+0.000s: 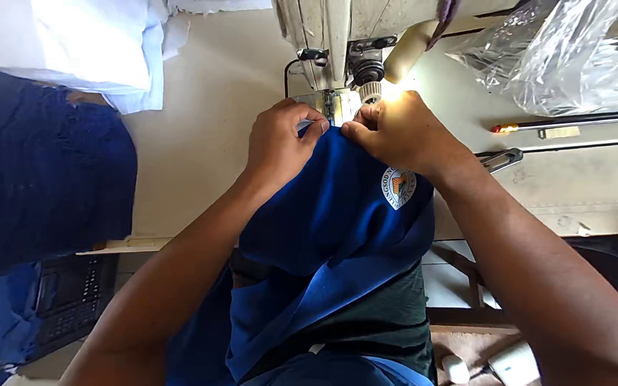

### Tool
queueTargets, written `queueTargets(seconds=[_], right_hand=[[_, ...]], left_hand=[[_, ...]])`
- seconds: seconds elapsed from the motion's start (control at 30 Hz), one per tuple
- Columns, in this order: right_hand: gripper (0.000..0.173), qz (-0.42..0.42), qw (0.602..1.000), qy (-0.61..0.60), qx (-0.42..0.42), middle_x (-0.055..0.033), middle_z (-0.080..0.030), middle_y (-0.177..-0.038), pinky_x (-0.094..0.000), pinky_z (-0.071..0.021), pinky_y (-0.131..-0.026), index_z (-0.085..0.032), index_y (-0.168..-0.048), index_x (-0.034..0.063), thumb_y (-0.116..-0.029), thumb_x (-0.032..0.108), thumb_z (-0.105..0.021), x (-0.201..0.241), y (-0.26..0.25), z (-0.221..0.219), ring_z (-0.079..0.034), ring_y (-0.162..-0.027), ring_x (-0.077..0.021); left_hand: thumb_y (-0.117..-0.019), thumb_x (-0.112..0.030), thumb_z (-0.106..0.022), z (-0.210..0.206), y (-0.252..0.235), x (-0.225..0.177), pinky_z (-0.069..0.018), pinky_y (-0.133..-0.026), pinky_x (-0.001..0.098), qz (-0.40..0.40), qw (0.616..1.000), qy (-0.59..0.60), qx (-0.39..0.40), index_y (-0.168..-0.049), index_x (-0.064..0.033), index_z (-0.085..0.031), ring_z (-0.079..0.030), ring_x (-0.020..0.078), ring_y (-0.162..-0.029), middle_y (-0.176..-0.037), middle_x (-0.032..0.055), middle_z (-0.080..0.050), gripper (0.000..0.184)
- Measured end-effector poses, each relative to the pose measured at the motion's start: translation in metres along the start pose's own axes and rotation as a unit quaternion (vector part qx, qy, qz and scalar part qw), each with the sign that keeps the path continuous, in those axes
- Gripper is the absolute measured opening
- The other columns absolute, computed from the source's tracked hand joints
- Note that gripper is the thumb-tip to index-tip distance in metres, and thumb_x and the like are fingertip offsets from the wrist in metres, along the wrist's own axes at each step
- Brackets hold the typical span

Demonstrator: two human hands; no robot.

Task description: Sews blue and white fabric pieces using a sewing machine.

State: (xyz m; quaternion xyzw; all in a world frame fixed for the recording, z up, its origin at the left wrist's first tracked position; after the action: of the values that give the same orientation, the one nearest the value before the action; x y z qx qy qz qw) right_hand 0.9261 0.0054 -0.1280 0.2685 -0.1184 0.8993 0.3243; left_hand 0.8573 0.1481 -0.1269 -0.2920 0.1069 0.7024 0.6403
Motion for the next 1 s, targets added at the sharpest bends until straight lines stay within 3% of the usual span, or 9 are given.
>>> queueTargets(seconds=[0.07,0.13,0.27,0.37,0.53,0.73,0.87,0.9,1.0], right_hand=[[0.035,-0.025,0.999,0.000,-0.031,0.0009,-0.051,-0.063,-0.0365,-0.0399,-0.056,-0.062,-0.073,0.0127,-0.0998,0.035,-0.060,-0.002,0.001,-0.001,-0.053,-0.061,-0.0133],[0.026,-0.054,0.997,-0.007,-0.046,-0.0005,-0.057,-0.069,-0.0393,-0.0457,-0.058,-0.065,-0.083,0.0122,-0.0974,0.034,-0.064,-0.004,0.002,-0.001,-0.058,-0.066,-0.0160],[0.026,-0.058,0.996,-0.009,-0.067,0.0007,-0.056,-0.067,-0.0386,-0.0433,-0.055,-0.062,-0.078,0.0137,-0.0949,0.034,-0.066,-0.007,0.001,0.000,-0.058,-0.063,-0.0148],[0.027,-0.052,0.996,-0.013,-0.075,0.0020,-0.055,-0.067,-0.0374,-0.0425,-0.055,-0.060,-0.076,0.0152,-0.0938,0.034,-0.067,-0.008,0.000,0.001,-0.056,-0.064,-0.0130],[0.024,-0.048,0.995,-0.011,-0.088,0.0034,-0.055,-0.067,-0.0342,-0.0417,-0.056,-0.062,-0.076,0.0162,-0.0934,0.032,-0.066,-0.008,-0.001,0.003,-0.056,-0.064,-0.0104],[0.026,-0.041,0.994,-0.001,-0.105,0.0055,-0.052,-0.064,-0.0302,-0.0372,-0.055,-0.058,-0.072,0.0179,-0.0928,0.032,-0.065,-0.008,-0.002,0.006,-0.051,-0.061,-0.0067],[0.026,-0.021,0.996,-0.016,-0.086,0.0049,-0.058,-0.069,-0.0301,-0.0420,-0.059,-0.067,-0.083,0.0166,-0.0943,0.040,-0.067,-0.005,0.003,0.006,-0.055,-0.064,-0.0065],[0.028,-0.021,0.997,-0.015,-0.076,0.0047,-0.058,-0.068,-0.0304,-0.0420,-0.058,-0.068,-0.085,0.0162,-0.0948,0.043,-0.068,-0.004,0.005,0.005,-0.054,-0.063,-0.0069],[0.025,0.005,0.999,-0.004,-0.045,0.0003,-0.064,-0.069,-0.0355,-0.0468,-0.058,-0.073,-0.091,0.0132,-0.0980,0.036,-0.066,0.011,0.017,0.003,-0.059,-0.062,-0.0123]], left_hand=[[-0.0971,-0.037,-0.069,0.000,-0.001,0.005,-0.0553,-0.085,0.0407,0.029,1.000,-0.001,-0.006,-0.106,-0.0176,-0.079,-0.069,0.0143,-0.099,-0.105,0.0021,-0.073,0.023],[-0.0948,-0.038,-0.071,0.002,-0.001,0.005,-0.0552,-0.089,0.0448,0.038,0.999,-0.008,-0.016,-0.112,-0.0142,-0.075,-0.069,0.0183,-0.103,-0.108,0.0046,-0.074,0.029],[-0.0977,-0.033,-0.067,0.006,0.007,-0.025,-0.0434,-0.086,0.0488,-0.069,0.984,-0.146,-0.071,-0.104,-0.0149,-0.077,-0.060,0.0308,-0.101,-0.103,0.0108,-0.067,0.022],[-0.1052,-0.025,-0.057,-0.006,0.018,-0.039,-0.0454,-0.079,0.0474,-0.143,0.960,-0.232,-0.071,-0.106,-0.0116,-0.077,-0.064,0.0342,-0.096,-0.097,0.0122,-0.070,0.024],[-0.1061,-0.023,-0.056,-0.008,0.027,-0.029,-0.0515,-0.085,0.0421,-0.160,0.970,-0.180,-0.045,-0.123,-0.0122,-0.075,-0.064,0.0311,-0.106,-0.113,0.0113,-0.071,0.028],[-0.1058,-0.026,-0.058,-0.003,0.024,-0.022,-0.0503,-0.085,0.0387,-0.149,0.976,-0.153,-0.052,-0.122,-0.0164,-0.077,-0.064,0.0272,-0.105,-0.114,0.0076,-0.072,0.026],[-0.1032,-0.030,-0.063,0.002,0.015,-0.009,-0.0482,-0.092,0.0400,-0.085,0.994,-0.056,-0.036,-0.115,-0.0155,-0.078,-0.063,0.0229,-0.109,-0.118,0.0072,-0.070,0.024],[-0.1022,-0.031,-0.064,0.002,0.014,-0.008,-0.0492,-0.093,0.0397,-0.069,0.996,-0.046,-0.030,-0.118,-0.0147,-0.076,-0.064,0.0222,-0.109,-0.120,0.0077,-0.070,0.025],[-0.1021,-0.033,-0.063,-0.002,0.020,-0.009,-0.0531,-0.092,0.0420,-0.027,0.998,-0.050,0.031,-0.144,-0.0099,-0.055,-0.064,0.0250,-0.109,-0.128,0.0115,-0.065,0.049]])
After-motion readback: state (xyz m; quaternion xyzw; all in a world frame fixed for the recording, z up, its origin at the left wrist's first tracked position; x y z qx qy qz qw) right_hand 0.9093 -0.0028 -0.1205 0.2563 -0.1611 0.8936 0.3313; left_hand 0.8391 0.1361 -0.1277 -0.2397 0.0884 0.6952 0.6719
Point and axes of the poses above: each hand's wrist, its own y-axis away from the middle knuckle, its own z-axis out of the back of the hand, x = y × z, the point moved 9 cm from there along -y, towards the middle knuckle
